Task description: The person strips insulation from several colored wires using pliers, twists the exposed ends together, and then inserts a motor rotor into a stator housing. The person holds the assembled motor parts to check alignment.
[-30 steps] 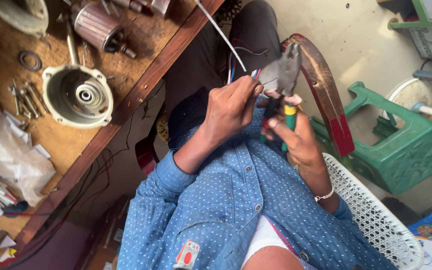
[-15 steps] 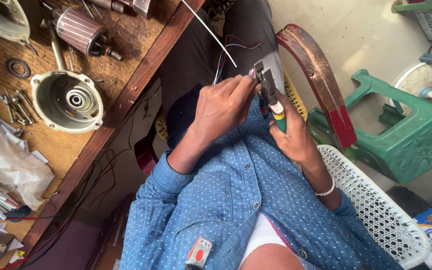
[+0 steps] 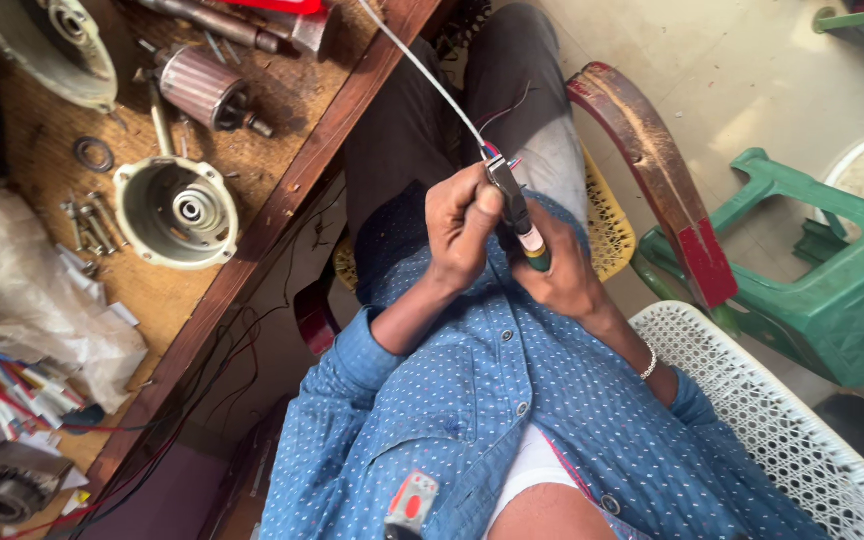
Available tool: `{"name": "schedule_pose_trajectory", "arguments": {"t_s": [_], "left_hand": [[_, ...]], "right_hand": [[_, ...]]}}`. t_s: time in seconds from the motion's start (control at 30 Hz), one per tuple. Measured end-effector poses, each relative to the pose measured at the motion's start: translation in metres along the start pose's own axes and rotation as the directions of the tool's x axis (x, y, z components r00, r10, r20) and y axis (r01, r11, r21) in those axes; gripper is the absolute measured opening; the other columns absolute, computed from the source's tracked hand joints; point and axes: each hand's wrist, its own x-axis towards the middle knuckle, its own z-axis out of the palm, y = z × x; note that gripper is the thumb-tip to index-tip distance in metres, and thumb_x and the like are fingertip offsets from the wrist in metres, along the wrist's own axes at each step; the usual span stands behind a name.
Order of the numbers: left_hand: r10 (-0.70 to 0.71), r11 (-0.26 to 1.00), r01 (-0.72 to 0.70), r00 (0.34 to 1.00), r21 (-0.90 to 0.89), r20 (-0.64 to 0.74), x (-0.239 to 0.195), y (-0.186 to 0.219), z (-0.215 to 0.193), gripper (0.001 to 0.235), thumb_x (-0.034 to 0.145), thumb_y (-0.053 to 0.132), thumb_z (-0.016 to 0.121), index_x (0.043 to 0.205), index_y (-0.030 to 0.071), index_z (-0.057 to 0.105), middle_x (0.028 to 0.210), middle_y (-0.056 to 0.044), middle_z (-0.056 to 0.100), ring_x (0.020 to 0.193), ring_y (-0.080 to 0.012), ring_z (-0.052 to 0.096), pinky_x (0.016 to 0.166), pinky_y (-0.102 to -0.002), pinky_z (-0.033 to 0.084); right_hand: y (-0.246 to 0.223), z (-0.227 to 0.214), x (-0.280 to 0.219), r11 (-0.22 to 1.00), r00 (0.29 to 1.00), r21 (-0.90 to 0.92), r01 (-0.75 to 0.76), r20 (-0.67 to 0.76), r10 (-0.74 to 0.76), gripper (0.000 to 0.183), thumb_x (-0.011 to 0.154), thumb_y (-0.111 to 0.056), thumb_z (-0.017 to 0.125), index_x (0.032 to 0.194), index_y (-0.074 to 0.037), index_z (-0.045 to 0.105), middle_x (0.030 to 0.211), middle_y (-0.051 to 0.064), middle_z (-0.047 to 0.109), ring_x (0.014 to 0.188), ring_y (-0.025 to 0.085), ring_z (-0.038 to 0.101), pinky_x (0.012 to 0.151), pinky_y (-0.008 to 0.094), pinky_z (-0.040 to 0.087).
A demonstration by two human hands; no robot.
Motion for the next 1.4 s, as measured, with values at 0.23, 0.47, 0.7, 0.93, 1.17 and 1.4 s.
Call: {"name": "schedule_pose_trajectory", "arguments": {"t_s": [0.23, 0.47, 0.7, 0.93, 1.17, 1.4], "left_hand": [[-0.054, 0.985, 0.027, 0.987, -0.172, -0.152, -0.003, 0.008, 0.008, 0.029, 0.102, 0.022, 0.053, 0.084, -0.001, 0.057, 0.078, -0.001, 0.054, 0.071, -0.0076, 0.044, 0.063, -0.027, 0.036], [0.029, 0.967, -0.051, 0.995, -0.25, -0.091, 0.033, 0.042, 0.033, 0.04, 0.11, 0.019, 0.056, 0.076, 0.004, 0.044, 0.072, 0.001, 0.039, 0.067, -0.0063, 0.035, 0.06, -0.026, 0.029], [-0.18, 0.351, -0.076, 0.973, -0.933, -0.147, 0.071, 0.064, 0.012, 0.033, 0.108, 0.039, 0.05, 0.091, 0.01, 0.049, 0.076, 0.003, 0.03, 0.057, -0.0077, 0.025, 0.05, -0.025, 0.021], [-0.065, 0.586, 0.023, 0.998, -0.81, -0.018, 0.031, 0.014, -0.005, 0.023, 0.107, 0.02, 0.055, 0.102, 0.016, 0.033, 0.078, 0.003, 0.035, 0.061, -0.0063, 0.028, 0.054, -0.025, 0.022], [-0.014, 0.844, 0.054, 0.997, -0.533, 0.079, 0.002, 0.012, -0.022, 0.035, 0.104, 0.008, 0.062, 0.105, 0.015, 0.027, 0.083, 0.001, 0.032, 0.068, -0.0074, 0.03, 0.06, -0.024, 0.029], [-0.107, 0.92, 0.177, 0.972, -0.351, 0.211, -0.022, 0.0, -0.024, 0.031, 0.109, 0.014, 0.06, 0.108, 0.013, 0.029, 0.082, -0.001, 0.04, 0.071, -0.0071, 0.038, 0.064, -0.025, 0.035]], "right_hand": [[-0.016, 0.022, -0.002, 0.993, 0.993, 0.102, -0.065, -0.089, 0.075, 0.044, 0.083, 0.001, 0.057, 0.127, -0.002, 0.055, 0.1, 0.009, 0.06, 0.092, 0.018, 0.06, 0.083, 0.031, 0.05], [-0.004, 0.023, -0.004, 0.905, 0.962, 0.41, 0.113, -0.274, 0.004, 0.055, 0.085, -0.003, 0.065, 0.137, -0.006, 0.048, 0.118, 0.003, 0.055, 0.107, 0.012, 0.055, 0.095, 0.026, 0.046], [0.04, -0.023, 0.024, 0.346, 0.899, 0.88, 0.325, -0.401, 0.175, 0.036, 0.087, 0.009, 0.056, 0.119, -0.004, 0.045, 0.106, 0.009, 0.056, 0.087, 0.02, 0.061, 0.077, 0.034, 0.056], [0.03, -0.058, -0.034, 0.799, 0.857, 0.553, 0.237, -0.506, 0.096, 0.054, 0.099, 0.01, 0.062, 0.145, -0.008, 0.038, 0.127, 0.013, 0.054, 0.1, 0.021, 0.064, 0.075, 0.034, 0.06], [0.028, -0.12, -0.047, 0.933, 0.696, 0.233, 0.275, -0.717, -0.027, 0.045, 0.118, -0.003, 0.066, 0.15, -0.005, 0.034, 0.141, 0.016, 0.05, 0.112, 0.028, 0.067, 0.087, 0.034, 0.057], [0.017, -0.041, -0.017, 0.813, 0.838, 0.453, 0.367, -0.539, -0.078, 0.057, 0.088, -0.016, 0.079, 0.131, -0.013, 0.041, 0.113, 0.003, 0.054, 0.105, 0.019, 0.064, 0.084, 0.035, 0.06]]}}
